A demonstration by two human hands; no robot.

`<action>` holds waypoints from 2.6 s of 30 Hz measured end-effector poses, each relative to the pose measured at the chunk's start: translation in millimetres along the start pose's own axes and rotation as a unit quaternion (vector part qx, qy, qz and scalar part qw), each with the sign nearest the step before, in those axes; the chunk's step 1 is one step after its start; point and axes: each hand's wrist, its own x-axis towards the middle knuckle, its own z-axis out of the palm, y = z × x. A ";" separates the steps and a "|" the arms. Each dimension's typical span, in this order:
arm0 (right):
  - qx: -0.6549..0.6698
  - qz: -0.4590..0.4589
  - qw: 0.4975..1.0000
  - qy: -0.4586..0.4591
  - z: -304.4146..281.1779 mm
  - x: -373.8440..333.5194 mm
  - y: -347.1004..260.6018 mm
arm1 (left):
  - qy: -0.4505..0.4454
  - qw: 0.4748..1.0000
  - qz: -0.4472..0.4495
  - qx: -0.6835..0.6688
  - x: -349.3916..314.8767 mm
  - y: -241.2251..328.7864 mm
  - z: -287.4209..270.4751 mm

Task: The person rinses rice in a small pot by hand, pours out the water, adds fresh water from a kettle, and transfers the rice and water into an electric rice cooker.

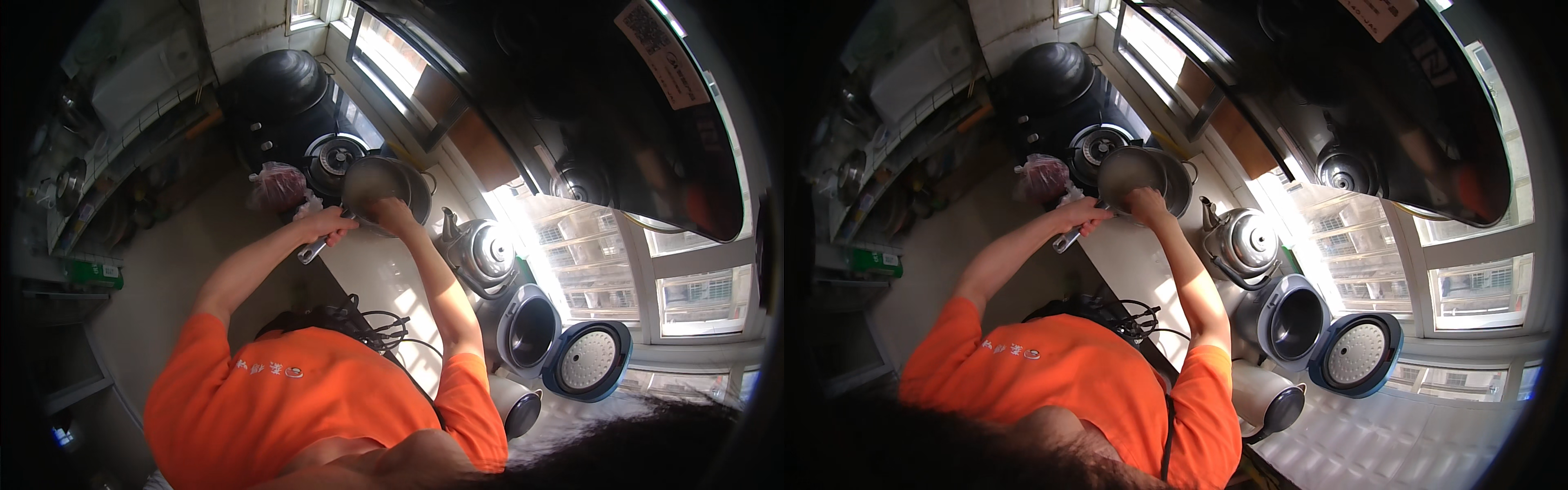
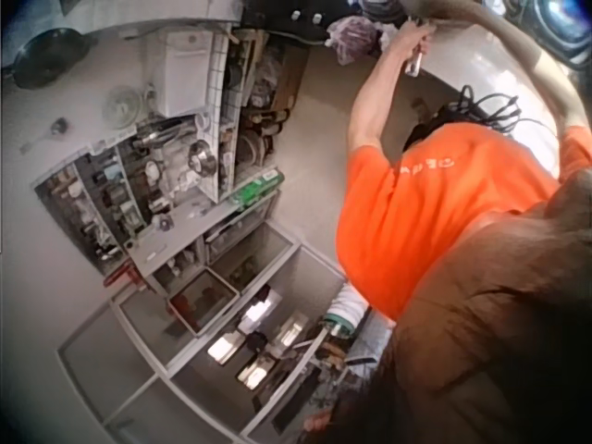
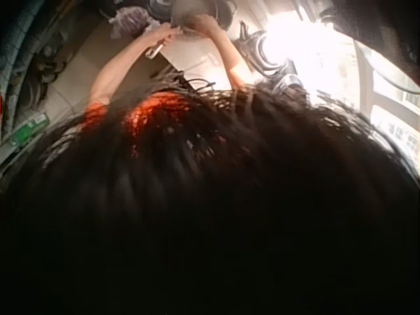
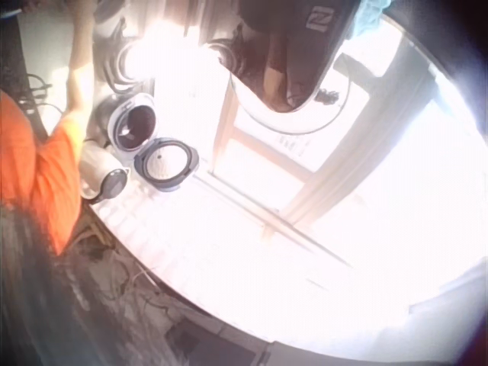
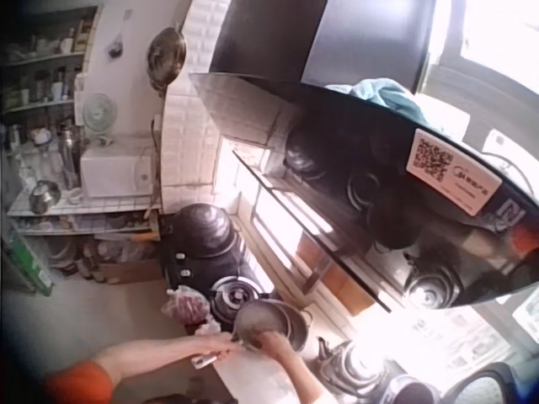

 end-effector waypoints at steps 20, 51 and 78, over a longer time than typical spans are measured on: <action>0.047 0.036 0.981 0.184 8.2 25.8 18.0 | -0.059 0.997 -0.038 0.036 21.5 19.4 -19.8; 0.172 0.164 0.921 0.309 7.3 -34.2 36.7 | 0.070 0.980 0.031 0.186 17.0 51.4 -43.8; 0.158 0.138 0.939 0.272 9.8 -34.4 32.8 | 0.111 0.951 0.080 0.278 24.8 48.7 -50.2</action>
